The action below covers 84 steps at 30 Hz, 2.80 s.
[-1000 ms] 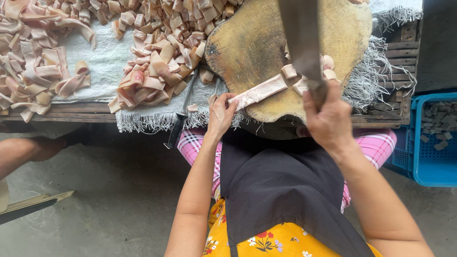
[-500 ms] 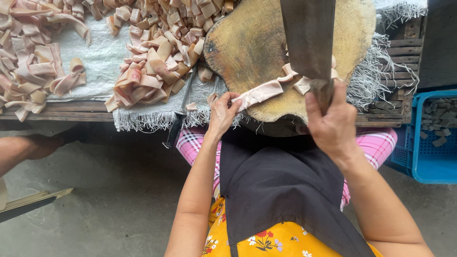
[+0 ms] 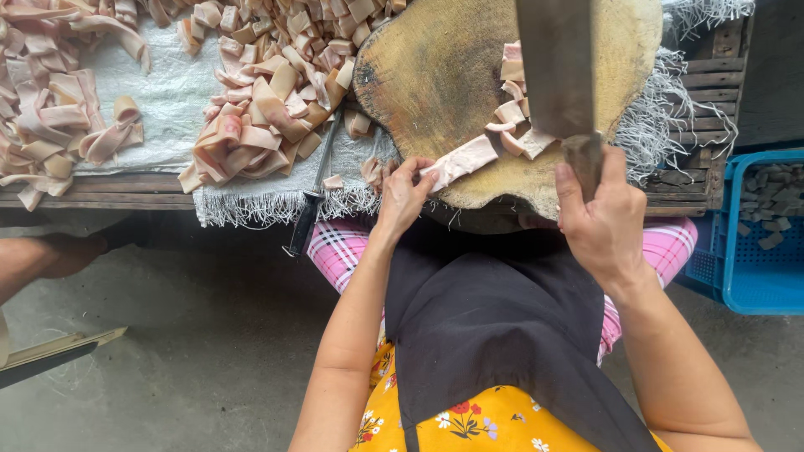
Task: The person sits cross-legged on the floor and uses a large cleaver to chop strips of pale meat into small cubes on a round wooden cutting board. The person repeatedly picks up meat strips, cuts them, and moves the diced pieces aside.
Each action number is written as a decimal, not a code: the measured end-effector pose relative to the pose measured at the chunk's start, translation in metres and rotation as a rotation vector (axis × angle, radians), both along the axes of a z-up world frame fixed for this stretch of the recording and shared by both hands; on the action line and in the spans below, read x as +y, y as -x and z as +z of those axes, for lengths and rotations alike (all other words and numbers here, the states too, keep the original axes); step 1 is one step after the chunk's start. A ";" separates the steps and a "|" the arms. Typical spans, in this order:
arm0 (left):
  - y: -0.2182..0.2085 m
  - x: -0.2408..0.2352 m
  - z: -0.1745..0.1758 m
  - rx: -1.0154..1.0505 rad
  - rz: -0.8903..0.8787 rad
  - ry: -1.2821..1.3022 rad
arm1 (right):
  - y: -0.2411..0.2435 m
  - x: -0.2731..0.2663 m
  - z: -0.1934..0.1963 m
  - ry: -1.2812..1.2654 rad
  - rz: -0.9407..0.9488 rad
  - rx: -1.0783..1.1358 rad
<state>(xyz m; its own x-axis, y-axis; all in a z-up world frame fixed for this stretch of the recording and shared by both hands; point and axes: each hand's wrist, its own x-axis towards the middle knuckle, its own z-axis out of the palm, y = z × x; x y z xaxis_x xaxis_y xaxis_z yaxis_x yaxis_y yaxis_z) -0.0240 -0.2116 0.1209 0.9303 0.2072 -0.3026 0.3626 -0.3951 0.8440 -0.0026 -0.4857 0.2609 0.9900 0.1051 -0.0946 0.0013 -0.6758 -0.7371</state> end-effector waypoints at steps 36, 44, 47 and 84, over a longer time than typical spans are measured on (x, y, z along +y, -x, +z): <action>-0.009 -0.037 0.002 -0.125 0.032 -0.014 | 0.018 0.012 0.000 -0.071 0.065 0.048; -0.005 -0.032 -0.005 -0.174 0.025 -0.109 | 0.021 0.007 -0.050 0.159 0.228 0.244; -0.007 -0.036 -0.008 -0.182 0.014 -0.031 | 0.012 0.007 -0.018 0.157 0.181 0.137; -0.092 0.190 -0.139 -0.422 0.230 -0.588 | 0.030 0.007 -0.056 0.280 0.182 0.361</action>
<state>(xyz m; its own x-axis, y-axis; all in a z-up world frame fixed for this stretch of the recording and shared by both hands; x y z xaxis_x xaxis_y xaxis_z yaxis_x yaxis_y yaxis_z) 0.0683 -0.0212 -0.0178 0.8565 0.4271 0.2898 0.1829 -0.7762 0.6033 -0.0330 -0.4785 0.2045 0.8566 0.1950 -0.4777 -0.0841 -0.8607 -0.5021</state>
